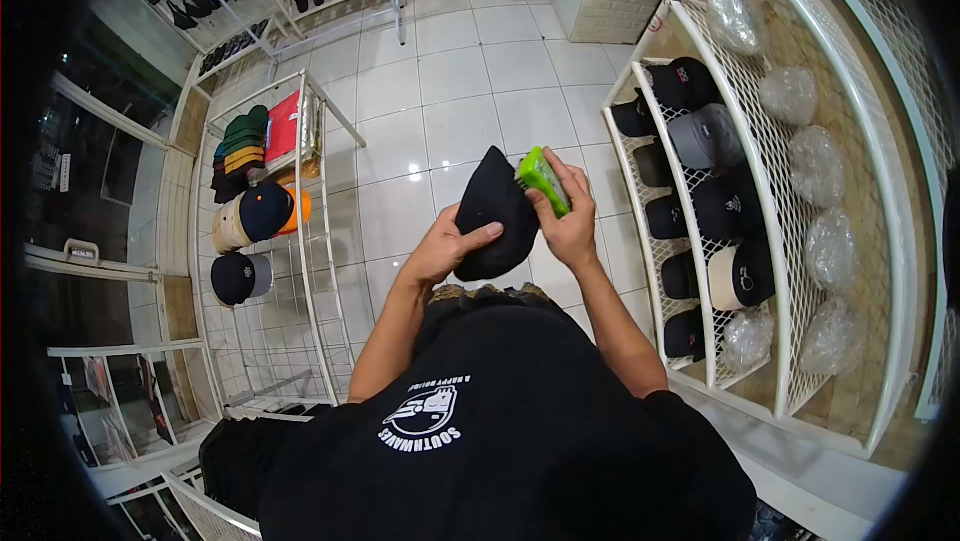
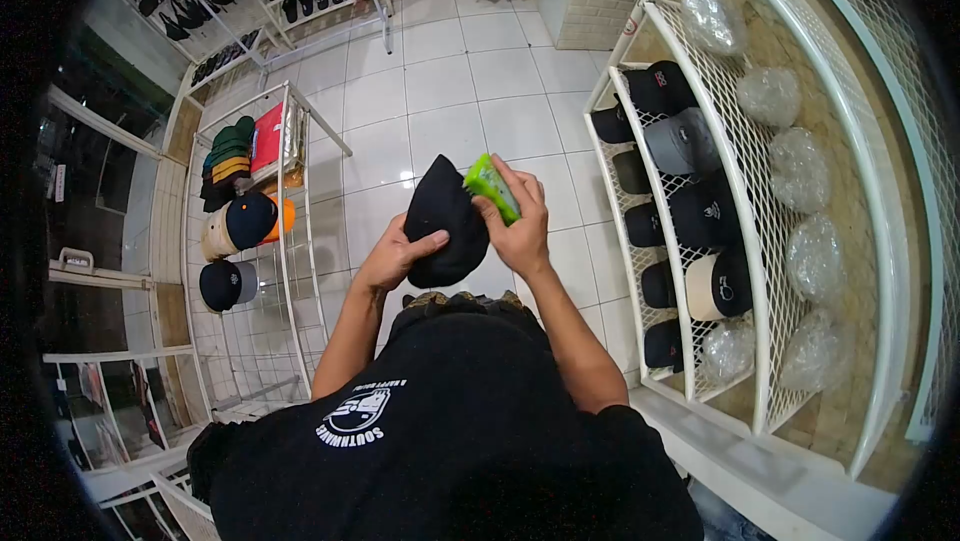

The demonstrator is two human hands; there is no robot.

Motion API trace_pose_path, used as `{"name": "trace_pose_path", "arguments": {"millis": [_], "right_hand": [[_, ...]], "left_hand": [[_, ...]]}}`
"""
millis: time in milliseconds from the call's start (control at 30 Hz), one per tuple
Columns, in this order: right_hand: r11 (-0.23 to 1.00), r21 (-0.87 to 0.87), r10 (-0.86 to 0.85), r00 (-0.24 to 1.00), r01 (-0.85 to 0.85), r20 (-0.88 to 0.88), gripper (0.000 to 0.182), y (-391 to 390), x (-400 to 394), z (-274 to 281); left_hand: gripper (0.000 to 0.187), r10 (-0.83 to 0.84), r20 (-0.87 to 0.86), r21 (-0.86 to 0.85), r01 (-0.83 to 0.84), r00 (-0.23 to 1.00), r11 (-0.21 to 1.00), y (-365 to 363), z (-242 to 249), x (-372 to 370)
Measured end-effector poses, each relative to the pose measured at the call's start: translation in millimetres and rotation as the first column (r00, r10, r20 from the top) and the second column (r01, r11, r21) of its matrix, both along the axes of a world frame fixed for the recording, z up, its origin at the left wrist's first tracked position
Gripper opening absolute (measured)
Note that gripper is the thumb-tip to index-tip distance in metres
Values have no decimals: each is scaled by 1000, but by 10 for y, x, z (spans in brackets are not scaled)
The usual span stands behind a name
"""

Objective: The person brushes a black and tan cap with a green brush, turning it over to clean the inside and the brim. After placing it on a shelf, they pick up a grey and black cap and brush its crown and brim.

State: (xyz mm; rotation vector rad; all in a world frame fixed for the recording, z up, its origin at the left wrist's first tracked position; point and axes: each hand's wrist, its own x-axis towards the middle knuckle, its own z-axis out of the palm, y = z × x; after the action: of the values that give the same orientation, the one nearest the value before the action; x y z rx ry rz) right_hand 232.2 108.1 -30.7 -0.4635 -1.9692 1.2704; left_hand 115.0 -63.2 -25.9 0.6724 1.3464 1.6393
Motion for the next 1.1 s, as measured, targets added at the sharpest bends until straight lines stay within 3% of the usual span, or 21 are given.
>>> {"name": "trace_pose_path", "arguments": {"millis": [33, 100, 167, 233, 267, 300, 367, 433, 567, 633, 700, 733, 767, 833, 867, 900, 967, 1000, 1033, 1067, 1100], "right_hand": [[1000, 2, -2, 1000, 2, -4, 58, -76, 11, 12], [940, 337, 82, 994, -53, -74, 62, -316, 126, -5], [849, 506, 157, 987, -151, 30, 69, -290, 186, -105], [872, 488, 36, 999, -34, 6, 68, -205, 102, -45], [938, 341, -62, 998, 57, 2, 69, -234, 17, -21], [940, 335, -63, 998, 58, 5, 69, -281, 32, -42], [799, 573, 155, 983, -183, 97, 67, -380, 60, -100], [731, 580, 304, 933, -360, 195, 72, -489, 131, -129], [889, 457, -21, 999, 32, -29, 70, -385, -102, -16], [907, 420, -5, 1000, 10, -14, 68, -472, -148, -34], [788, 541, 263, 956, -292, 133, 67, -538, -89, -210], [736, 550, 289, 918, -394, 272, 66, -522, -31, -147], [733, 552, 290, 917, -397, 275, 66, -501, -52, -200], [984, 169, 26, 986, -55, 165, 61, -464, -121, -489], [984, 171, -69, 994, 54, 84, 56, -365, -233, -634], [923, -384, -52, 996, 21, -72, 46, -415, -378, -473], [751, -660, -73, 994, 1, -81, 41, -334, -640, -317], [756, -655, -88, 992, 8, -89, 41, -289, -809, -250], [631, -775, -177, 981, 48, -83, 38, -290, -954, -202], [489, -869, -259, 964, 71, -66, 35, -267, -1064, -158], [495, -865, -267, 962, 79, -65, 35, -224, -1138, -200]], "left_hand": [[29, -2, -4, 2, 2, 1000, 1000, 30, -13, -29], [29, 139, 243, -46, -132, 960, 990, 75, -43, -92], [32, 167, 268, -25, -167, 949, 986, 100, -15, -107], [31, 155, 204, -22, -153, 967, 988, 74, -48, -120], [30, 152, 192, -29, -149, 970, 988, 77, -93, -151], [30, 151, 193, -35, -147, 969, 988, 72, -145, -181], [29, 177, 267, 44, -195, 947, 980, 94, -191, -295], [30, 205, 315, 47, -231, 927, 972, 79, -91, -327], [31, 221, 340, 16, -240, 914, 971, 18, -17, -360], [32, 183, 385, 40, -214, 905, 976, -9, -111, -431], [34, 283, 381, 16, -313, 880, 950, -27, -96, -542], [34, 293, 396, 31, -332, 870, 943, -88, -32, -586], [35, 290, 413, 90, -355, 864, 930, -133, 19, -647], [32, 315, 268, 138, -360, 910, 923, -216, -33, -783], [30, 308, 140, 110, -324, 941, 940, -240, -64, -821], [28, 281, 5, 71, -281, 960, 957, -273, -96, -853], [18, 200, -243, 43, -195, 949, 980, -292, -183, -865], [18, 92, -423, -36, -118, 902, 992, -322, -213, -915], [20, -33, -575, -130, -52, 818, 990, -371, -299, -930], [29, -5, -633, -39, -25, 774, 999, -412, -420, -912], [35, -62, -692, -27, 60, 719, 998, -430, -344, -892]]}}
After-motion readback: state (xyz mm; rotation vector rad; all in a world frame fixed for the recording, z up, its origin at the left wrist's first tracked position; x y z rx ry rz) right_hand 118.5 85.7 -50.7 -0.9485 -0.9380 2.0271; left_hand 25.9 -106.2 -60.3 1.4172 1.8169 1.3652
